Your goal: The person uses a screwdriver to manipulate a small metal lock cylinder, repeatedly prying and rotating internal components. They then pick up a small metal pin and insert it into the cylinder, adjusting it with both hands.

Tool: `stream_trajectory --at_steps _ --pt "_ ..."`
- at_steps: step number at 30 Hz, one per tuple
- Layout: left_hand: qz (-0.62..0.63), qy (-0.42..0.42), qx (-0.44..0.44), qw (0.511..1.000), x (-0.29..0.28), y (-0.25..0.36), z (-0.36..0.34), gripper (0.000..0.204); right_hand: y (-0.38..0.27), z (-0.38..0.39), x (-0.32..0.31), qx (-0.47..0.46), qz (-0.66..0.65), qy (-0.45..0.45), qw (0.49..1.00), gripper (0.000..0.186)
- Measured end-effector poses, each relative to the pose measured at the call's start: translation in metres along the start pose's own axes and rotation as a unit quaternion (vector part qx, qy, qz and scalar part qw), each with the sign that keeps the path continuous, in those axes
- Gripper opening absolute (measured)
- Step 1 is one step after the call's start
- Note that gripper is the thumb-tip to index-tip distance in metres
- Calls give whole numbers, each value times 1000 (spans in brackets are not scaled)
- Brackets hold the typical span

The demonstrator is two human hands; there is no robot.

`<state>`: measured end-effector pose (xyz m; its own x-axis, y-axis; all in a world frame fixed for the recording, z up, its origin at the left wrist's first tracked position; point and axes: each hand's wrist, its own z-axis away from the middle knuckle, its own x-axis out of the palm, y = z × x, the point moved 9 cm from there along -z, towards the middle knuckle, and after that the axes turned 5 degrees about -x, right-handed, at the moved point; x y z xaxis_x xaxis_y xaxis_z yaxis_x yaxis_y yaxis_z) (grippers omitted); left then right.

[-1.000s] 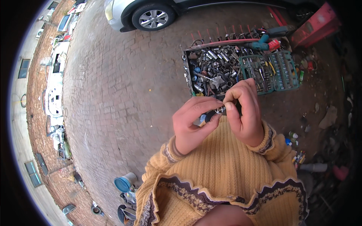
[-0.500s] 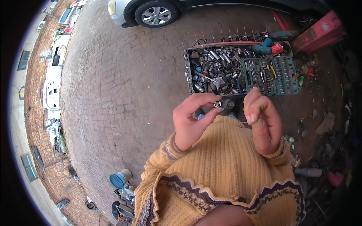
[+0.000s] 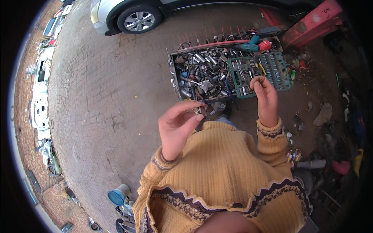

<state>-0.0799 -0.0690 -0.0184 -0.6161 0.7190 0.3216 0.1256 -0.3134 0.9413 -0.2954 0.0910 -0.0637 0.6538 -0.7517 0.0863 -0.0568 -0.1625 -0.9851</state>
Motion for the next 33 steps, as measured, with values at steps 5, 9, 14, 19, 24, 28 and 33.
stream_trajectory --at_steps 5,9,14,19,24,28,33 --pt "43 -10 -50 998 -3 -15 -2 30 120 -6 -136 83 93 178 976 19" --pt "92 11 -125 988 -3 -33 0 25 211 -1 -191 161 193 201 947 22" --pt "148 48 -145 977 15 -53 -1 25 271 -28 -211 190 343 133 910 22" --pt "223 79 -162 958 55 -90 2 27 314 -58 -208 204 416 -2 886 22" --pt "253 71 -179 948 98 -121 3 31 325 -69 -198 159 424 -81 888 20" --pt "293 28 -174 940 133 -131 -3 31 269 -71 -193 158 393 -57 904 20" --pt "330 -28 -163 929 175 -130 -11 30 79 -63 -150 -24 259 -107 960 23"
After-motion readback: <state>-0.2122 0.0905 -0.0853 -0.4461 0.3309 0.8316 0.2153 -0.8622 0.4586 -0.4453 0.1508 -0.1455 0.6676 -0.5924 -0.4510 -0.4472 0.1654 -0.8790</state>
